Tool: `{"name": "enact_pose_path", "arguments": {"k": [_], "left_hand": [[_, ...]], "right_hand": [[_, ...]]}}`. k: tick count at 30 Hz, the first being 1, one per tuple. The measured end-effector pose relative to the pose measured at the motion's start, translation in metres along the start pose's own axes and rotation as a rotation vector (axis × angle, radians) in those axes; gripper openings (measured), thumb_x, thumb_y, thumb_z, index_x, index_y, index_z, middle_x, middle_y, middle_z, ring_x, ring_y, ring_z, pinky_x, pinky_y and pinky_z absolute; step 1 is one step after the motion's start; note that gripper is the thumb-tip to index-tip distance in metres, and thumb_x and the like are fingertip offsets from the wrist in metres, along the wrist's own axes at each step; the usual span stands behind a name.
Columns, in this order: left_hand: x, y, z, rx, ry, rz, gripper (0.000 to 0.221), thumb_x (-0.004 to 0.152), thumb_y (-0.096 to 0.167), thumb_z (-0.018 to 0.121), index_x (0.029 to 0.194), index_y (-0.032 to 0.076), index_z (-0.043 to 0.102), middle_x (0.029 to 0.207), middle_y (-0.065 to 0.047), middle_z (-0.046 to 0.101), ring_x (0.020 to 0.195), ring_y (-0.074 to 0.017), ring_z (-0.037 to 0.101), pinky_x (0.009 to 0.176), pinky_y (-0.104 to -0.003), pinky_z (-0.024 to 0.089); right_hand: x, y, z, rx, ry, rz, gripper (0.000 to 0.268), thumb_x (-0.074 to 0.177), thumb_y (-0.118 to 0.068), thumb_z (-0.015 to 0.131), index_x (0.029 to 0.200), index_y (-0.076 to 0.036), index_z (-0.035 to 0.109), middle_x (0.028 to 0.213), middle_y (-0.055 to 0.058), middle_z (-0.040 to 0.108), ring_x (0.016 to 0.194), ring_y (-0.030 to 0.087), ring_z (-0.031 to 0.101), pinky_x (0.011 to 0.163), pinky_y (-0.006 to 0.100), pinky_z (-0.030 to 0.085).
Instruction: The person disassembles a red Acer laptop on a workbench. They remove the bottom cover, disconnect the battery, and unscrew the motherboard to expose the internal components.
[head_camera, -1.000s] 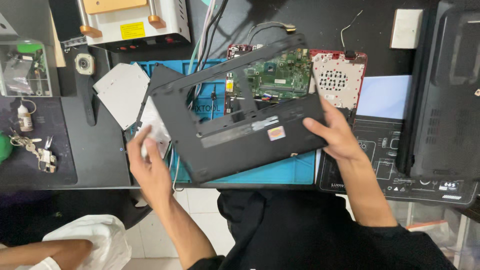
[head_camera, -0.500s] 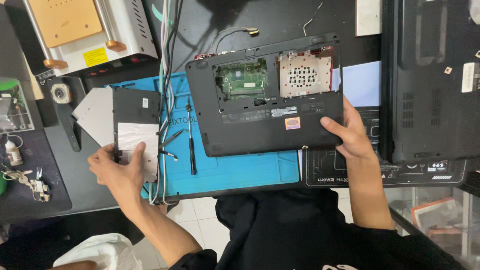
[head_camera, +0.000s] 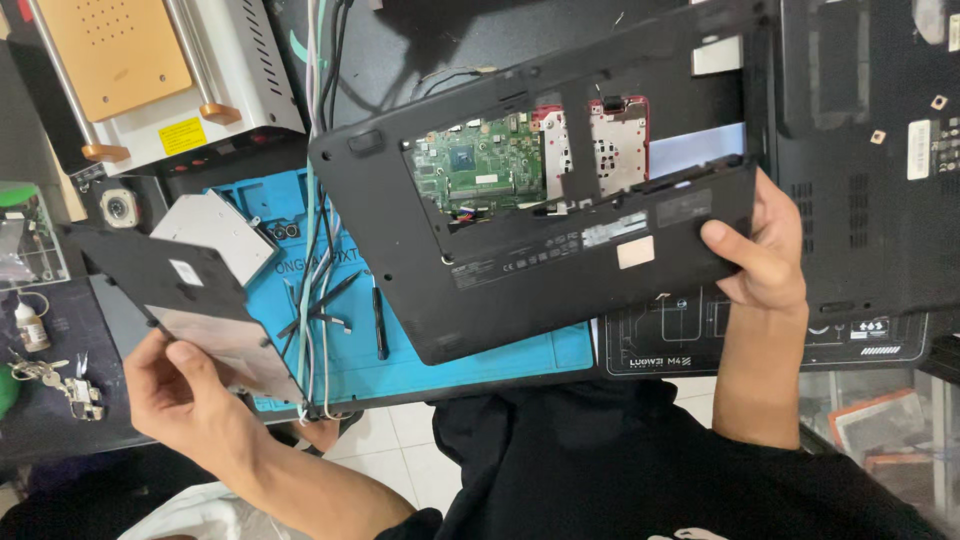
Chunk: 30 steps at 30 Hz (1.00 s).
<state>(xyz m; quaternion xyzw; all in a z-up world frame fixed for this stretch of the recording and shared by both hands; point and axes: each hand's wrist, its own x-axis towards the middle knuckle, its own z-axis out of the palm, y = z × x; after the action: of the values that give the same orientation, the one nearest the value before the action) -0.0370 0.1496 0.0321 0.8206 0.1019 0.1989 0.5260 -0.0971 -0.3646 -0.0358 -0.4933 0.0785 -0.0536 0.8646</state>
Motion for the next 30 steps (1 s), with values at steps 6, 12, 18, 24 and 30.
{"name": "enact_pose_path", "arguments": {"k": [6,12,18,24,30], "left_hand": [[-0.011,0.075,0.073,0.172,-0.494,0.067,0.021,0.102,0.006,0.067,0.122,0.001,0.072,0.089,-0.005,0.059,0.078,-0.0120,0.052,0.067,-0.026,0.039],[-0.016,0.114,0.151,0.254,-0.774,0.159,0.022,0.096,0.010,0.070,0.117,0.007,0.073,0.089,-0.009,0.062,0.067,-0.0204,0.060,0.063,-0.032,0.048],[-0.029,0.117,0.179,0.396,-0.835,0.260,0.025,0.093,0.016,0.074,0.117,0.010,0.073,0.104,-0.008,0.067,0.086,-0.0266,0.064,0.077,-0.041,0.048],[-0.027,0.100,0.165,0.454,-0.567,0.493,0.031,0.096,0.015,0.077,0.125,0.009,0.071,0.132,-0.012,0.061,0.128,-0.0331,0.053,0.111,-0.048,0.038],[-0.018,0.078,0.153,0.247,-0.298,0.386,0.016,0.113,0.010,0.069,0.127,0.002,0.067,0.128,-0.014,0.061,0.119,-0.0244,0.059,0.103,-0.035,0.047]], "right_hand": [[0.000,0.030,0.027,-0.109,-0.030,0.176,0.063,0.095,-0.009,0.073,0.150,0.006,0.047,0.136,0.013,0.064,0.123,0.018,0.062,0.108,0.033,0.050],[-0.012,0.058,0.032,-0.047,-0.060,0.241,0.077,0.092,-0.022,0.077,0.155,0.004,0.040,0.140,0.011,0.062,0.128,0.017,0.059,0.109,0.033,0.048],[-0.017,0.061,0.027,0.011,-0.029,0.271,0.060,0.097,-0.014,0.072,0.149,0.007,0.050,0.135,0.013,0.065,0.122,0.018,0.061,0.106,0.034,0.049],[-0.016,0.052,0.028,-0.052,0.130,0.191,0.053,0.095,-0.002,0.067,0.145,0.007,0.052,0.134,0.013,0.064,0.123,0.017,0.061,0.109,0.032,0.047],[-0.042,0.020,0.009,0.077,0.414,-0.013,0.051,0.098,0.001,0.061,0.147,0.006,0.044,0.135,0.014,0.062,0.123,0.020,0.061,0.107,0.036,0.050]]}}
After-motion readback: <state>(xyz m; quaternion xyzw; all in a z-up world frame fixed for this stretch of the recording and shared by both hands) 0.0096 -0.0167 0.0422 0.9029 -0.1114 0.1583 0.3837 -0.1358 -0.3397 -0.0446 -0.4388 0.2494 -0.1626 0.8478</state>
